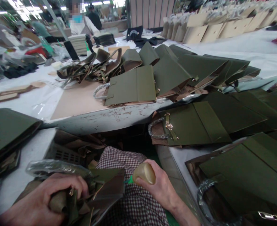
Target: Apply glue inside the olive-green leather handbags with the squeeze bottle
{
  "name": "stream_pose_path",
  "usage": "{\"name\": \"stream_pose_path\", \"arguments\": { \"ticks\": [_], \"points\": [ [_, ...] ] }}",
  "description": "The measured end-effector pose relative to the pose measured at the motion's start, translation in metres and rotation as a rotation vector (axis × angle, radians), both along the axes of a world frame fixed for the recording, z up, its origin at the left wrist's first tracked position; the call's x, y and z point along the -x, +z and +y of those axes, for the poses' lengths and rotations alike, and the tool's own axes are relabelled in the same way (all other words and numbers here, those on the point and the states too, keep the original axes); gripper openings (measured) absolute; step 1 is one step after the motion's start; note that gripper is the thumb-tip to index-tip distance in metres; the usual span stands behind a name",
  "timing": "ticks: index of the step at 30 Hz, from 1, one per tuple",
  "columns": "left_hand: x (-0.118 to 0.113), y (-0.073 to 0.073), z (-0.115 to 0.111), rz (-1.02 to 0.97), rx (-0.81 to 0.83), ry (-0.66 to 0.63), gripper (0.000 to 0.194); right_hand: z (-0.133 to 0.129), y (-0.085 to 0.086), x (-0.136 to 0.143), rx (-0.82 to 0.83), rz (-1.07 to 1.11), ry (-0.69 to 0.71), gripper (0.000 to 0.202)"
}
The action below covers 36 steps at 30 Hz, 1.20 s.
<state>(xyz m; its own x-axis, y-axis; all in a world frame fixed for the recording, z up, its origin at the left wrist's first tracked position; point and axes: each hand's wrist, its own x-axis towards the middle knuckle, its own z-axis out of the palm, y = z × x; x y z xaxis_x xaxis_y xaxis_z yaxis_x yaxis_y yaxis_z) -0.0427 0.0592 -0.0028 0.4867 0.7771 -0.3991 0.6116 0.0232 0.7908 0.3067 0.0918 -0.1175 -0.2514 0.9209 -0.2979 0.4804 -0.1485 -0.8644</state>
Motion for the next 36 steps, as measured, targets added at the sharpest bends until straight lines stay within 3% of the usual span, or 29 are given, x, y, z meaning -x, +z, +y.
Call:
{"name": "stream_pose_path", "arguments": {
  "ticks": [4, 10, 13, 18, 23, 31, 36],
  "points": [
    [-0.003, 0.005, 0.001, 0.004, 0.06, 0.011, 0.035, -0.002, -0.007, 0.001, -0.057, -0.004, -0.013, 0.051],
    [-0.004, 0.004, -0.004, -0.013, 0.034, 0.019, 0.034, -0.008, 0.009, -0.006, 0.003, 0.005, 0.058, 0.045],
    [-0.001, 0.001, -0.01, -0.019, 0.01, 0.008, 0.032, -0.011, 0.012, -0.008, 0.006, -0.008, 0.012, 0.044],
    [0.0, 0.001, -0.017, -0.036, 0.022, 0.022, 0.026, -0.015, -0.001, -0.004, -0.064, -0.068, -0.113, 0.058],
    [0.002, -0.001, -0.022, -0.037, 0.042, -0.003, 0.035, -0.019, -0.01, 0.003, -0.145, -0.062, -0.106, 0.056],
    [-0.001, 0.0, -0.026, -0.033, 0.084, -0.012, 0.035, -0.021, 0.009, 0.003, -0.143, -0.05, -0.006, 0.042],
    [0.002, -0.004, -0.03, -0.062, 0.033, -0.012, 0.028, -0.023, 0.007, 0.001, -0.116, -0.079, -0.07, 0.047]
  ]
}}
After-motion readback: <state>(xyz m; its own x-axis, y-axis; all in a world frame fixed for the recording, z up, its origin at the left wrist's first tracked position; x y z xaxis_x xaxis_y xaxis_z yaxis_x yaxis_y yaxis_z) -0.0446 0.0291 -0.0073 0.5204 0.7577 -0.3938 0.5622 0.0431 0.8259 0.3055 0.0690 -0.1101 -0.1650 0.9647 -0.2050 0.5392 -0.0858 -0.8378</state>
